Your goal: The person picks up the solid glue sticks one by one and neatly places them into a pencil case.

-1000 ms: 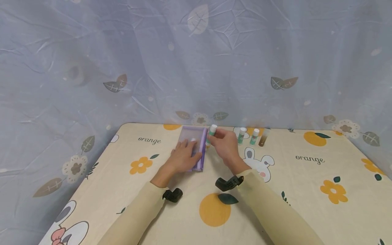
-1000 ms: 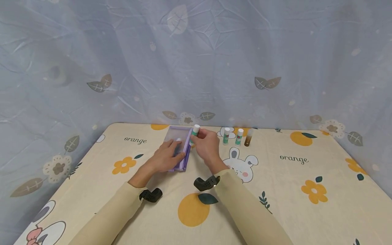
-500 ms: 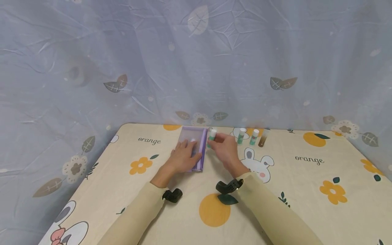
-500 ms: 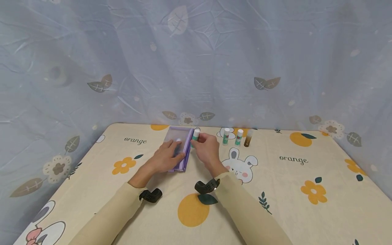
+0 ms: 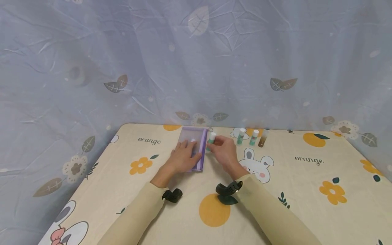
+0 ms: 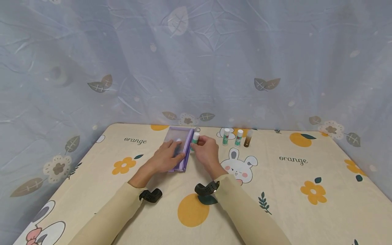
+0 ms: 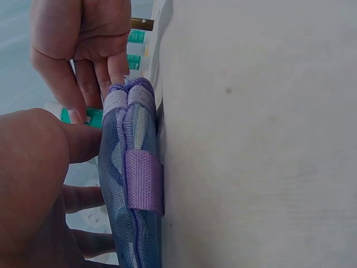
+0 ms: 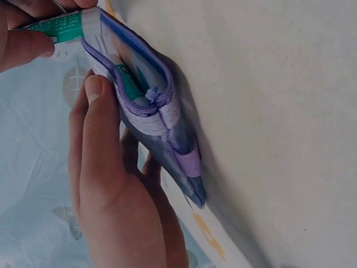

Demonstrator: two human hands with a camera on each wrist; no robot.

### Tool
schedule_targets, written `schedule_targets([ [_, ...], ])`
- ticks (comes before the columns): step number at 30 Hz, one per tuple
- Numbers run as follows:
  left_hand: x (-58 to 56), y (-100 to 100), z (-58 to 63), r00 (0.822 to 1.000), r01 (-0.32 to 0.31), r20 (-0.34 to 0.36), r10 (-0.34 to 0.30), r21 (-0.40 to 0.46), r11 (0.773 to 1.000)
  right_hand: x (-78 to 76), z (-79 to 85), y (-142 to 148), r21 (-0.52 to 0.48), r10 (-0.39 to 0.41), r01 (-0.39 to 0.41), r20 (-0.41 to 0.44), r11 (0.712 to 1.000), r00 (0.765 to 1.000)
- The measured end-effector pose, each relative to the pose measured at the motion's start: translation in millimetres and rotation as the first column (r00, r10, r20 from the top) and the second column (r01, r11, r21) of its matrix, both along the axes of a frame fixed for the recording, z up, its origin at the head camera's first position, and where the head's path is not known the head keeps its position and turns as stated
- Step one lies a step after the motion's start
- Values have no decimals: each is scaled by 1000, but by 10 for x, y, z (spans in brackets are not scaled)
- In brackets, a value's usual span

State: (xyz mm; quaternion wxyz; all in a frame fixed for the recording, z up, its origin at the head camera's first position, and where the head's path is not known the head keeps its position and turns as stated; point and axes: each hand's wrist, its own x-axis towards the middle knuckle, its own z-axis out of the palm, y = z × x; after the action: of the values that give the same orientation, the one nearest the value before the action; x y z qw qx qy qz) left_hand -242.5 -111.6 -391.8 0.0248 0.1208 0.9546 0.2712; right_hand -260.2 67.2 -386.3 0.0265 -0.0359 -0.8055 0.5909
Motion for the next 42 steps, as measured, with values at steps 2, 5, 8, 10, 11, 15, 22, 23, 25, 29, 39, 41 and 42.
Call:
schedule_targets([
  [2,1,-4,-2,1000,0,0,0,0,1000,-2,-15,-3,-2,1,-1,-1,1000,1000],
  [5,2,-7,-4,1000,2,0,-2,1,1000,-3,-36,-4,0,3,-3,-6,1000,1000],
  [8,4,-7,0,1000,3,-1,-3,1,1000,6,-50,-6,6,6,-6,-6,1000,1000],
  [10,5,-7,3,1000,5,0,-5,1,1000,13,-58,-8,13,9,-9,-2,1000,1000],
  [11,4,-7,3,1000,6,0,-6,2,1000,17,-61,-9,15,9,-9,2,1000,1000],
  [15,-2,-6,-5,1000,10,1,-10,3,1000,28,-74,-18,13,9,-9,22,1000,1000],
  [22,18,-5,11,1000,3,16,-3,2,1000,13,-99,-23,9,7,-7,46,1000,999],
  [23,18,-5,12,1000,2,16,-3,2,1000,9,-102,-22,6,7,-8,50,1000,999],
  [25,12,-6,8,1000,1,11,-1,2,1000,4,-103,-25,-3,6,-6,57,1000,998],
  [29,-1,-4,-4,1000,0,6,0,5,1000,-4,-108,-34,-28,-1,3,63,1000,998],
  [39,11,-1,14,1000,-3,7,3,-2,1000,-18,-124,-63,-107,1,9,87,994,996],
  [41,5,-3,6,1000,-1,3,1,-1,1000,-19,-126,-68,-118,8,4,95,993,995],
  [42,5,-3,5,1000,0,1,0,1,1000,-20,-130,-70,-124,12,0,99,992,995],
])
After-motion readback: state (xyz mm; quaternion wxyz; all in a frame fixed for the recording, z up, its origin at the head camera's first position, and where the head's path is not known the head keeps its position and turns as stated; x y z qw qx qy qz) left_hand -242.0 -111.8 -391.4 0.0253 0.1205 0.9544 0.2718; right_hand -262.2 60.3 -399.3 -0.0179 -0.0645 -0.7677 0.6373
